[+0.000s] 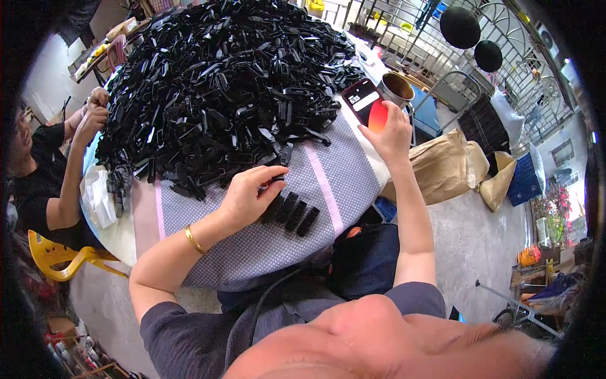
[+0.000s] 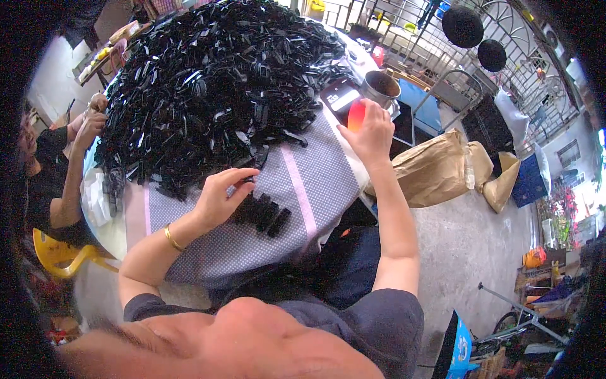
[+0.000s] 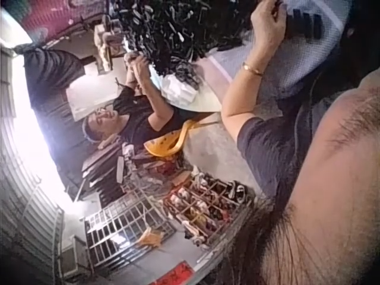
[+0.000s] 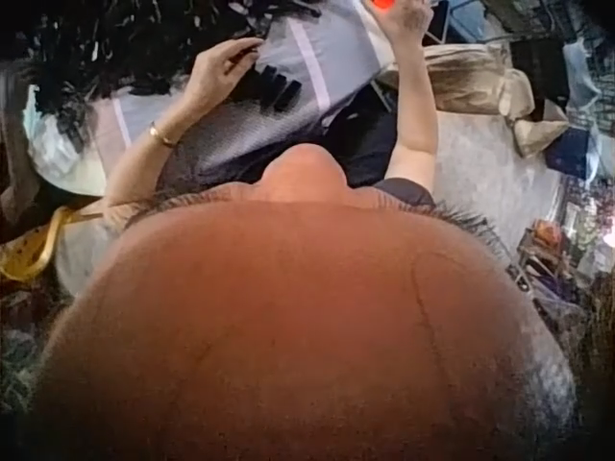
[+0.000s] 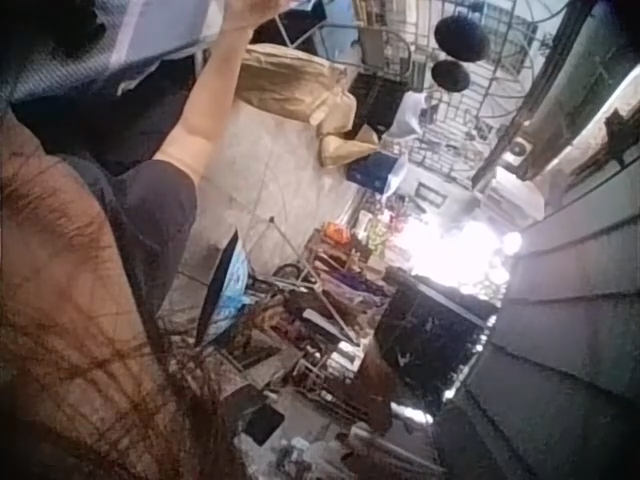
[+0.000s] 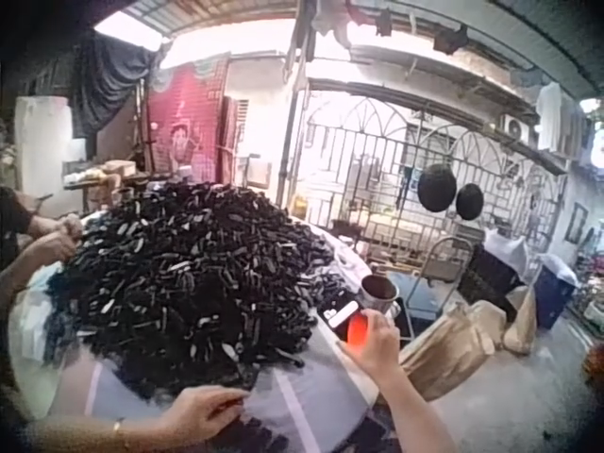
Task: Inspecting and sorting a large pile of black plastic clips on a table.
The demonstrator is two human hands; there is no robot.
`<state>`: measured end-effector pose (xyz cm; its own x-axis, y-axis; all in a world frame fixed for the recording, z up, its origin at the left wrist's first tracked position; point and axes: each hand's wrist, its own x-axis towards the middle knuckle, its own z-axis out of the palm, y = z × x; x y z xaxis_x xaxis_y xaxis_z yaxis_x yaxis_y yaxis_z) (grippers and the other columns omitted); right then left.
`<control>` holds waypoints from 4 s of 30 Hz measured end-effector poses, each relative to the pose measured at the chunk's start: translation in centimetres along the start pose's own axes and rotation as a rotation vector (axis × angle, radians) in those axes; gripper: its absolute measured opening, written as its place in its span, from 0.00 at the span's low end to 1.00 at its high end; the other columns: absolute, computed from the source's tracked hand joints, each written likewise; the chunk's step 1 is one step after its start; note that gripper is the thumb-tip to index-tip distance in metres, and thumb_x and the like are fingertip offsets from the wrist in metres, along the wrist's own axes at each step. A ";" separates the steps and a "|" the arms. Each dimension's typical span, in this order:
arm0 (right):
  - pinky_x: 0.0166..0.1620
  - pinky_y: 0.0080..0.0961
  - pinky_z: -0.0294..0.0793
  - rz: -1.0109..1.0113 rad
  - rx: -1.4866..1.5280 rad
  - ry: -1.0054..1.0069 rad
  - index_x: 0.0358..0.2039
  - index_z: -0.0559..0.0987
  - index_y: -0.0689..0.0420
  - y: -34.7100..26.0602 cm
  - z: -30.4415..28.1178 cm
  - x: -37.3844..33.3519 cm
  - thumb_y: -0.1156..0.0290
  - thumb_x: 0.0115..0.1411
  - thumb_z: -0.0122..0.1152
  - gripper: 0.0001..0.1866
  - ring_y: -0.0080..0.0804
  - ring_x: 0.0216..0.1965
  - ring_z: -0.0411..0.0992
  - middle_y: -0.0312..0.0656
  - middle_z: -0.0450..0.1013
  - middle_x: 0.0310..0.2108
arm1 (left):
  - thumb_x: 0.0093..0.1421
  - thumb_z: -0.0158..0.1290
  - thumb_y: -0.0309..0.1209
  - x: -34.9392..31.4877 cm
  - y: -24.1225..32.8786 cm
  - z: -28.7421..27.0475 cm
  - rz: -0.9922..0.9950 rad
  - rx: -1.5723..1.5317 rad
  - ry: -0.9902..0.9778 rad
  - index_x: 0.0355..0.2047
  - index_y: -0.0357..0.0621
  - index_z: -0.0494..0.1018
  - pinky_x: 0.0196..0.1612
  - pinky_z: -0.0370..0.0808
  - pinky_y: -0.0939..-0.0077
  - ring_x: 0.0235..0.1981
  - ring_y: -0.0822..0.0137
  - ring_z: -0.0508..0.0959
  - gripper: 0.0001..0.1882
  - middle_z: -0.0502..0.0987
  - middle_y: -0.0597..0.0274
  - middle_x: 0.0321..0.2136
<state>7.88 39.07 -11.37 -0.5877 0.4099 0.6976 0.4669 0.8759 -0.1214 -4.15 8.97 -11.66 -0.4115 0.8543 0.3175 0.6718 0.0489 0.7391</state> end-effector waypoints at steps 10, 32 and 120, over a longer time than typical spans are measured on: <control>0.46 0.39 0.66 -0.030 0.061 0.057 0.45 0.66 0.53 0.4 0.9 -0.2 0.55 0.36 0.72 0.36 0.43 0.44 0.66 0.42 0.68 0.42 | 0.54 0.54 0.25 0.0 0.0 0.0 -0.002 -0.015 -0.010 0.42 0.40 0.73 0.33 0.73 0.75 0.28 0.65 0.77 0.14 0.76 0.55 0.30; 0.52 0.35 0.66 -0.156 0.067 -0.207 0.39 0.77 0.53 2.2 2.6 1.8 0.71 0.56 0.50 0.11 0.42 0.51 0.65 0.44 0.71 0.45 | 0.53 0.53 0.22 0.3 0.4 0.1 0.004 -0.003 -0.012 0.41 0.39 0.73 0.34 0.72 0.76 0.28 0.65 0.76 0.14 0.76 0.55 0.29; 0.31 0.25 0.72 -0.179 0.574 -0.349 0.31 0.76 0.61 -8.0 0.7 -1.4 0.73 0.49 0.62 0.09 0.38 0.28 0.73 0.45 0.74 0.28 | 0.46 0.55 0.32 6.1 -0.9 3.1 0.017 0.920 -0.010 0.26 0.39 0.73 0.35 0.74 0.71 0.36 0.59 0.71 0.10 0.70 0.55 0.31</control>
<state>4.51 31.65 -11.88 -0.8461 0.2205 0.4853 -0.0234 0.8942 -0.4471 -5.35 15.79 -12.26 -0.3943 0.8631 0.3155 0.9048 0.4247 -0.0312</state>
